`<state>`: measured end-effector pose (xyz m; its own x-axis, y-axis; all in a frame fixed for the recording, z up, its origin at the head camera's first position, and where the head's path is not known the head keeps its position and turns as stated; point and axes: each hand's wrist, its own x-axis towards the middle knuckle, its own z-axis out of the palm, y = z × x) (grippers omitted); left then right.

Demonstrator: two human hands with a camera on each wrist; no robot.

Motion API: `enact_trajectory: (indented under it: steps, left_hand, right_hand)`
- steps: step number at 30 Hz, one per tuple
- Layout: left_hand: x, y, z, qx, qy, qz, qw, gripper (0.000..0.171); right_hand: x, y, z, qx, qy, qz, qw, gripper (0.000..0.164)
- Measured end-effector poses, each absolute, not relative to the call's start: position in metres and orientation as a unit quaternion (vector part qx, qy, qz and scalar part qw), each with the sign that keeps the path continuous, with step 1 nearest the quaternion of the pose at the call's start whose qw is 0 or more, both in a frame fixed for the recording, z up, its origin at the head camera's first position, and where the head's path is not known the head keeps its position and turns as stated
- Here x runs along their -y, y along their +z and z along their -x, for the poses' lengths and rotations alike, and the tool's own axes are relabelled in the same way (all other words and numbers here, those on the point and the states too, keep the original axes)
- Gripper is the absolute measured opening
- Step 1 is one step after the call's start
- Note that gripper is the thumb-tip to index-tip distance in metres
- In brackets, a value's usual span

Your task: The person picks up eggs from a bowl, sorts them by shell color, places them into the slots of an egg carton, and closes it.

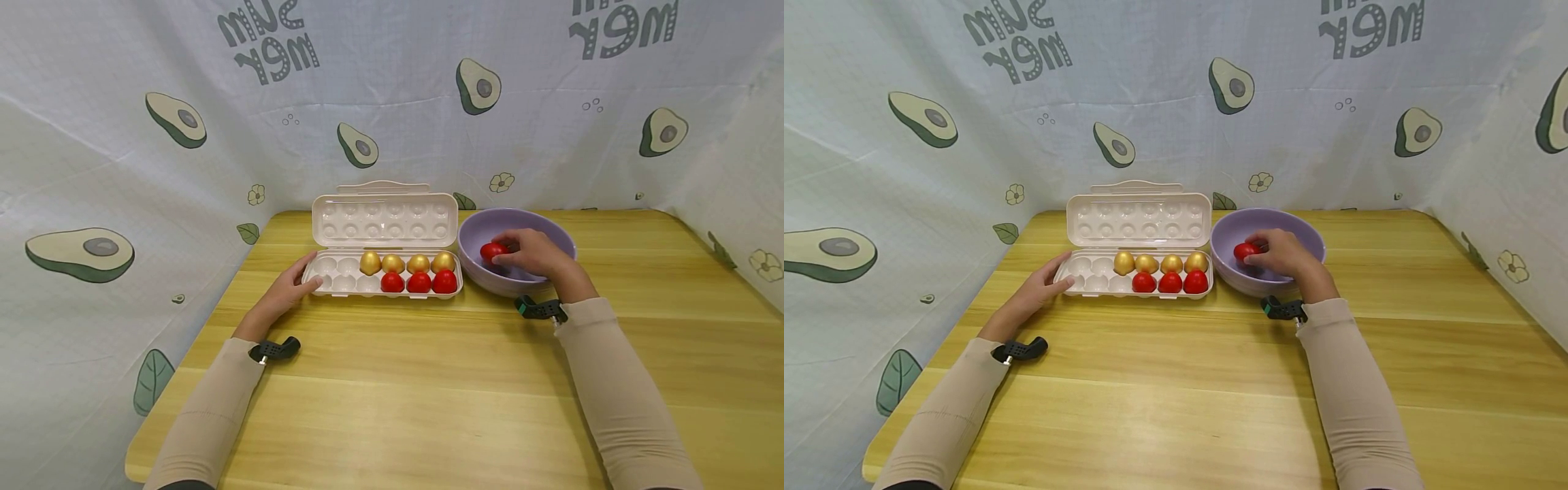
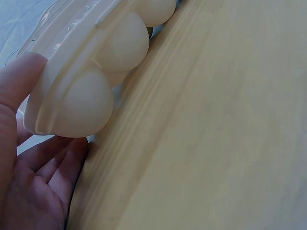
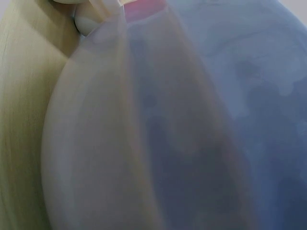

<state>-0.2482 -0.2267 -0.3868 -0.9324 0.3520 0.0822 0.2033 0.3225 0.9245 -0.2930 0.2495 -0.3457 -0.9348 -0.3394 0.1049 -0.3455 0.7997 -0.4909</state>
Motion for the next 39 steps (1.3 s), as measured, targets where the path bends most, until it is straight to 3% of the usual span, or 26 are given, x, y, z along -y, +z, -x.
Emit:
enact_trajectory:
  steps: [16,39]
  left_hand:
    - [0.227,-0.386,0.249,-0.815,0.55,-0.172,0.063,0.064]
    - [0.226,-0.385,0.247,-0.813,0.554,-0.164,0.069,0.065]
  right_hand:
    - [-0.248,-0.342,0.292,0.943,0.294,-0.155,0.025,0.045]
    - [-0.242,-0.331,0.291,0.92,0.343,-0.148,0.122,0.049]
